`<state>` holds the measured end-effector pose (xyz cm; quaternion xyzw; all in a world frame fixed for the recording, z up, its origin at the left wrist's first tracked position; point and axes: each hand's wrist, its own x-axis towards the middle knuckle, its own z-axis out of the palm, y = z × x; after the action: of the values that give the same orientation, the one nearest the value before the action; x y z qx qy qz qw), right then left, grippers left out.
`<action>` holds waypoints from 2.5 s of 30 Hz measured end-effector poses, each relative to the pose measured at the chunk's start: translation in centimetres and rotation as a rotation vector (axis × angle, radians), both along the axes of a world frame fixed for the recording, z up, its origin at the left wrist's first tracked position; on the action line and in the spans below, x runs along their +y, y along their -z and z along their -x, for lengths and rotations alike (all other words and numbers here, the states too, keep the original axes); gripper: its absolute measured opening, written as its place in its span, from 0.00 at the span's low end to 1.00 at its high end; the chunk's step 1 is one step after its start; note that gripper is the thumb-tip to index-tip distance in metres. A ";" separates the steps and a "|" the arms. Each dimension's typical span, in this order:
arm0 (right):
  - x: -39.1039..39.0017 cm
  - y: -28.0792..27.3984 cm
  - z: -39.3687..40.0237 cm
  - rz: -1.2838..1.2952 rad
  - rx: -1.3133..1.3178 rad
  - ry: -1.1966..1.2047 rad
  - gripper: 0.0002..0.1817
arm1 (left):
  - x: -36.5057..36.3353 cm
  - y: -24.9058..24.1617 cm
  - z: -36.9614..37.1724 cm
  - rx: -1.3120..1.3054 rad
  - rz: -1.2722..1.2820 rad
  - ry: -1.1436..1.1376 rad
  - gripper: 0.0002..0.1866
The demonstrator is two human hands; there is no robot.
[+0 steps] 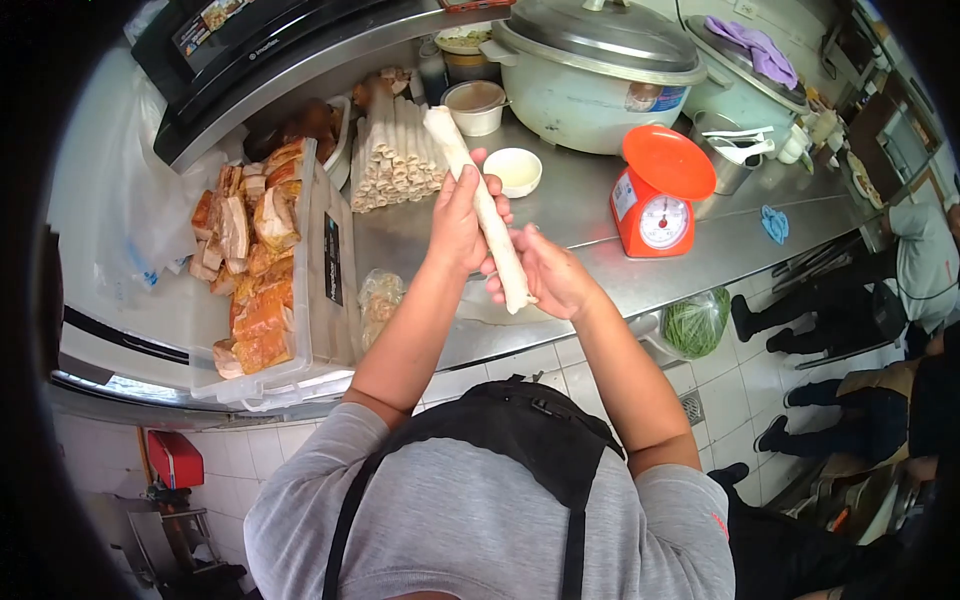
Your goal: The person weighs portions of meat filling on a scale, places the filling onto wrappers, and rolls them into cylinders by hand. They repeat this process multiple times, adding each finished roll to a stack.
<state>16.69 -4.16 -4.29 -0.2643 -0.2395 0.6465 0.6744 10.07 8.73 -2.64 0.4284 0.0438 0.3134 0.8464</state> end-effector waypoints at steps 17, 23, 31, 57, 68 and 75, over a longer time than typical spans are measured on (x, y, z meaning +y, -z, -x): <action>-1.2 7.9 -0.1 0.110 -0.018 0.055 0.30 | 5.0 1.5 -1.6 0.106 0.053 -0.139 0.16; -6.5 9.7 -1.9 0.223 -0.054 0.268 0.27 | 12.9 0.8 -6.1 0.349 -0.233 -0.431 0.17; -11.2 10.6 -2.0 0.372 -0.039 0.463 0.25 | 26.7 4.5 -13.3 0.671 -0.558 -1.015 0.29; -0.3 7.7 -10.3 0.352 -1.253 0.204 0.10 | 3.9 11.3 5.7 0.831 -0.952 -0.156 0.06; -4.0 1.3 -9.4 -0.255 -1.922 0.739 0.09 | 1.4 2.1 7.6 0.519 -1.333 -0.506 0.04; -8.6 12.4 -5.2 -0.037 -1.999 0.370 0.10 | -3.5 12.5 14.0 0.745 -1.272 -0.207 0.10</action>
<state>21.93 -12.76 -16.64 -0.7062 -0.6590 0.0111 0.2586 -3.91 5.22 -15.18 0.9072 0.1782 0.1901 0.3303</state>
